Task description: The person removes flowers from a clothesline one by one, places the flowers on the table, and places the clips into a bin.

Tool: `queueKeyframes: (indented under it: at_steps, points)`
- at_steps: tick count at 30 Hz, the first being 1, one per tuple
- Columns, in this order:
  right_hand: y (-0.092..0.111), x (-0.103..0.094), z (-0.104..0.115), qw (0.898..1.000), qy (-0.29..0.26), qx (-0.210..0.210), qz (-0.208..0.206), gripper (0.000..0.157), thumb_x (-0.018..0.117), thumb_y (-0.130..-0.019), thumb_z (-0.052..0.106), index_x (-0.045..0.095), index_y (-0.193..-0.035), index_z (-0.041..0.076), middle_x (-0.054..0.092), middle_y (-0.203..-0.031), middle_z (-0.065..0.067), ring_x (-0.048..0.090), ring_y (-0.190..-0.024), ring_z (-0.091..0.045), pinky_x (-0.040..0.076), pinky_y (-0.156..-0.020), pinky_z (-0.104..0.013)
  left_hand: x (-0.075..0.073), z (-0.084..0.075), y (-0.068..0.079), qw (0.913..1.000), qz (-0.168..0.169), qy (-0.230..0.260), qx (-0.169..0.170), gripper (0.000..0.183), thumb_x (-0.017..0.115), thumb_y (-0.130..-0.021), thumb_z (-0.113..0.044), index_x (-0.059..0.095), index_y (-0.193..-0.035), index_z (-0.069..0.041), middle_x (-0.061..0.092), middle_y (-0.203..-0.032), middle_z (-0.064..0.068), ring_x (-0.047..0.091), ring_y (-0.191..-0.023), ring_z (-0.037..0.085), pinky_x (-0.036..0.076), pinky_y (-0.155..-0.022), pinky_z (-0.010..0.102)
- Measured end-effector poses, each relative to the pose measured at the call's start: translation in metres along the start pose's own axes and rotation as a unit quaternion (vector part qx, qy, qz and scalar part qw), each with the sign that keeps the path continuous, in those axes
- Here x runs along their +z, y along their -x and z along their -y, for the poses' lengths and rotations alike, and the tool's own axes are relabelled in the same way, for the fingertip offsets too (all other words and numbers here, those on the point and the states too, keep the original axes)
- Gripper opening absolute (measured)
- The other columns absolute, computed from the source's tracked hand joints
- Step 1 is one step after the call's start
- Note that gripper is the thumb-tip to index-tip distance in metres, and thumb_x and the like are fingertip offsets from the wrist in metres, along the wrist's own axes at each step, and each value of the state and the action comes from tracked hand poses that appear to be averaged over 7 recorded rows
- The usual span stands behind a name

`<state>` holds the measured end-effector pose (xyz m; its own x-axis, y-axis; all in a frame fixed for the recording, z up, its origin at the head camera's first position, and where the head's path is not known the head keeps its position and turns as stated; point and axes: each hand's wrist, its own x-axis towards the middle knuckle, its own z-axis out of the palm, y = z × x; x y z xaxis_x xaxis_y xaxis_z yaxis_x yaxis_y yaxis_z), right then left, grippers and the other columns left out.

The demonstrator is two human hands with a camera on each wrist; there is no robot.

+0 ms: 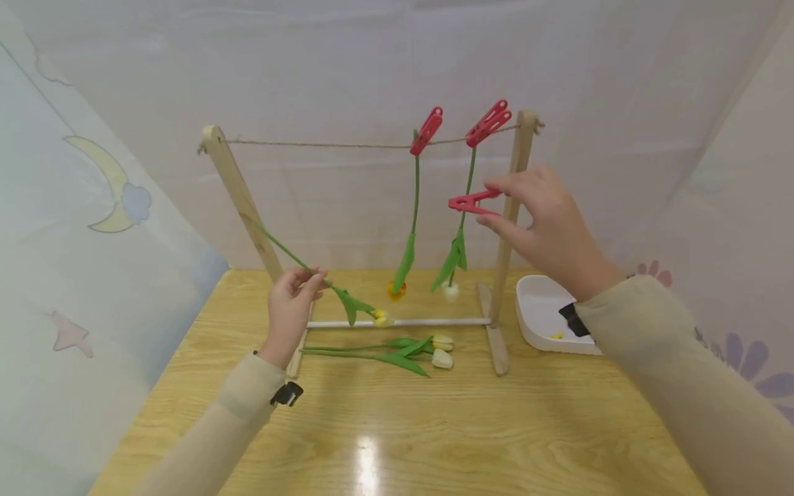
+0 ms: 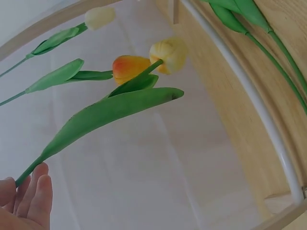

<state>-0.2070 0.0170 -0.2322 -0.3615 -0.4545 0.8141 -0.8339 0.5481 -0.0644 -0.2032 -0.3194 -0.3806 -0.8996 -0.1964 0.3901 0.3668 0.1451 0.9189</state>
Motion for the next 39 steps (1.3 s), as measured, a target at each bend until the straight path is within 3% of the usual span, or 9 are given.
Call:
queueKeyframes:
  at_steps: [4,10,17,23,27,33,39]
  points:
    - [0.011,0.0,-0.002,1.0,0.002,0.019,0.001,0.076,0.052,-0.093,0.059,0.065,-0.104,-0.015,0.065,-0.092,-0.026,0.05,-0.088,-0.02,0.033,-0.08,-0.016,-0.001,0.006,0.005,0.9998,-0.012,0.009,-0.014,0.023,0.062,-0.096,-0.011,0.061,-0.107,0.009,0.066,-0.106,0.019,0.068,-0.091,0.032,0.056,-0.077,0.023]
    - [0.028,0.003,-0.005,0.998,-0.011,0.057,-0.015,0.076,0.053,-0.09,0.06,0.066,-0.107,-0.012,0.065,-0.093,-0.023,0.046,-0.098,0.002,0.033,-0.085,-0.014,-0.003,0.011,0.013,0.9987,-0.034,0.023,-0.03,0.023,0.062,-0.096,-0.011,0.061,-0.108,0.008,0.065,-0.107,0.021,0.069,-0.089,0.023,0.057,-0.081,0.035]
    - [0.046,0.01,-0.013,0.997,-0.016,0.068,-0.025,0.077,0.055,-0.089,0.061,0.066,-0.106,-0.013,0.064,-0.092,-0.024,0.044,-0.098,0.004,0.032,-0.086,-0.014,-0.005,0.013,0.019,0.9975,-0.052,0.042,-0.026,0.018,0.06,-0.097,-0.007,0.06,-0.106,0.008,0.067,-0.103,0.017,0.068,-0.084,0.011,0.058,-0.079,0.034]
    - [0.06,0.013,-0.014,0.995,-0.024,0.093,-0.026,0.078,0.055,-0.088,0.061,0.066,-0.108,-0.013,0.063,-0.091,-0.018,0.044,-0.097,0.008,0.034,-0.081,-0.013,-0.007,0.018,0.024,0.9958,-0.055,0.053,-0.05,0.02,0.059,-0.098,-0.009,0.057,-0.109,0.008,0.066,-0.107,0.017,0.068,-0.086,0.01,0.057,-0.083,0.037]
    - [0.067,0.013,-0.015,0.994,-0.03,0.101,-0.032,0.078,0.055,-0.087,0.061,0.066,-0.108,-0.013,0.063,-0.091,-0.013,0.044,-0.097,0.007,0.034,-0.083,-0.012,-0.008,0.021,0.026,0.9937,-0.061,0.064,-0.069,0.022,0.059,-0.098,-0.009,0.056,-0.11,0.009,0.065,-0.11,0.019,0.067,-0.087,0.01,0.057,-0.082,0.031]
    - [0.076,0.012,-0.019,0.993,-0.038,0.111,-0.028,0.075,0.056,-0.088,0.059,0.065,-0.11,-0.012,0.06,-0.098,0.006,0.045,-0.097,0.007,0.035,-0.082,-0.013,-0.008,0.026,0.028,0.9869,-0.074,0.096,-0.107,0.027,0.06,-0.097,-0.011,0.055,-0.114,0.009,0.065,-0.108,0.016,0.067,-0.086,0.009,0.057,-0.08,0.027]
    - [0.088,0.011,-0.024,0.99,-0.042,0.131,-0.027,0.071,0.059,-0.087,0.055,0.065,-0.111,-0.012,0.054,-0.106,0.022,0.046,-0.099,0.009,0.035,-0.085,-0.011,-0.003,0.032,0.031,0.9825,-0.084,0.111,-0.124,0.021,0.06,-0.097,-0.008,0.056,-0.109,0.008,0.066,-0.101,0.01,0.068,-0.083,0.01,0.058,-0.076,0.026]
